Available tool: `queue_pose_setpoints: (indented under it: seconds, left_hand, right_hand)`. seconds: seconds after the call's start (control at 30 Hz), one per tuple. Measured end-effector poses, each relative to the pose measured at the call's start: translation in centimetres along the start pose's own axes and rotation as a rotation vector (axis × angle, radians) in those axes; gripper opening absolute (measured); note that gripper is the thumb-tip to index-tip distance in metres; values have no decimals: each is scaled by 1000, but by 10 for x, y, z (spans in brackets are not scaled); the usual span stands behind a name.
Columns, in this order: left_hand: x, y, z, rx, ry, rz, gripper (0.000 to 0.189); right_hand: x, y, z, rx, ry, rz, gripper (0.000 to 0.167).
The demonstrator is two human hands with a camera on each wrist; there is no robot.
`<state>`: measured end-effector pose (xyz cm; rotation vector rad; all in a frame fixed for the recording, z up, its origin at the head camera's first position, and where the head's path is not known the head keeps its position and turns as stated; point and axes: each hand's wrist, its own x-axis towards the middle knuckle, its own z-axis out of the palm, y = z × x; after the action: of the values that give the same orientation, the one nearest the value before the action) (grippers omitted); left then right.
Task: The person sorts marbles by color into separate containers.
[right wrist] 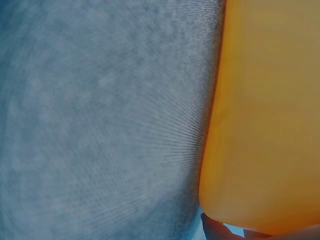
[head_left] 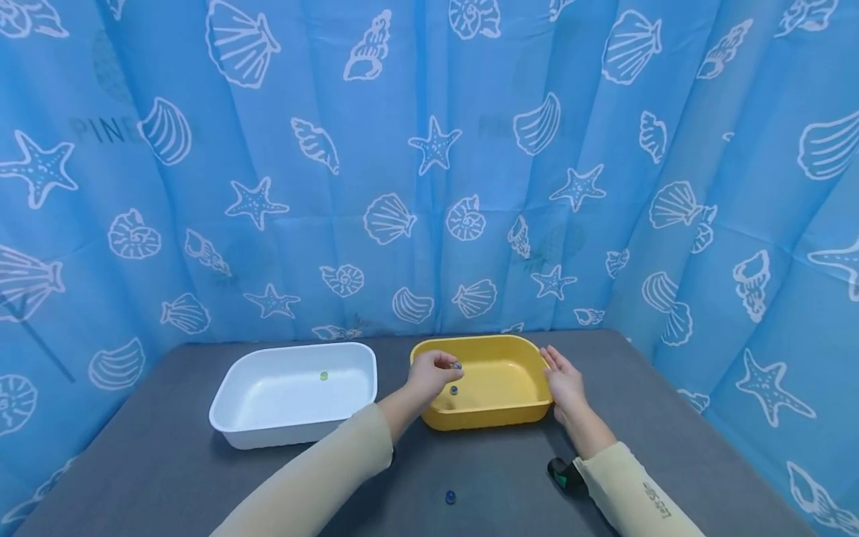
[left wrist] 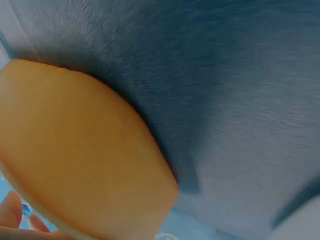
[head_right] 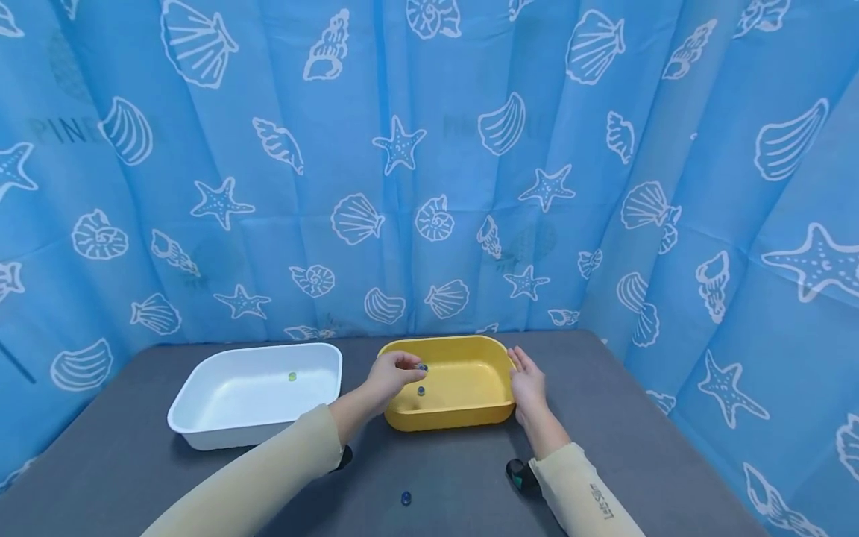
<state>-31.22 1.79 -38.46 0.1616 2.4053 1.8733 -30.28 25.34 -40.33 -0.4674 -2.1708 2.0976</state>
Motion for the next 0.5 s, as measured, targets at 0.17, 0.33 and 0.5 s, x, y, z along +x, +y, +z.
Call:
queue_pose_setpoints:
  seconds: [0.17,0.33,0.5]
  left_hand:
    - [10,-6,12,47,14,-40,17]
    - [18,-12,20,154,15,-105,14]
    - [26,-16,22,206,0,-188,13]
  right_hand:
    - [-1,2,1,2,-5,-7,52]
    - [-2,1,2,17,-8,-11,52]
    - [-1,1,3,16,-2,-11,52]
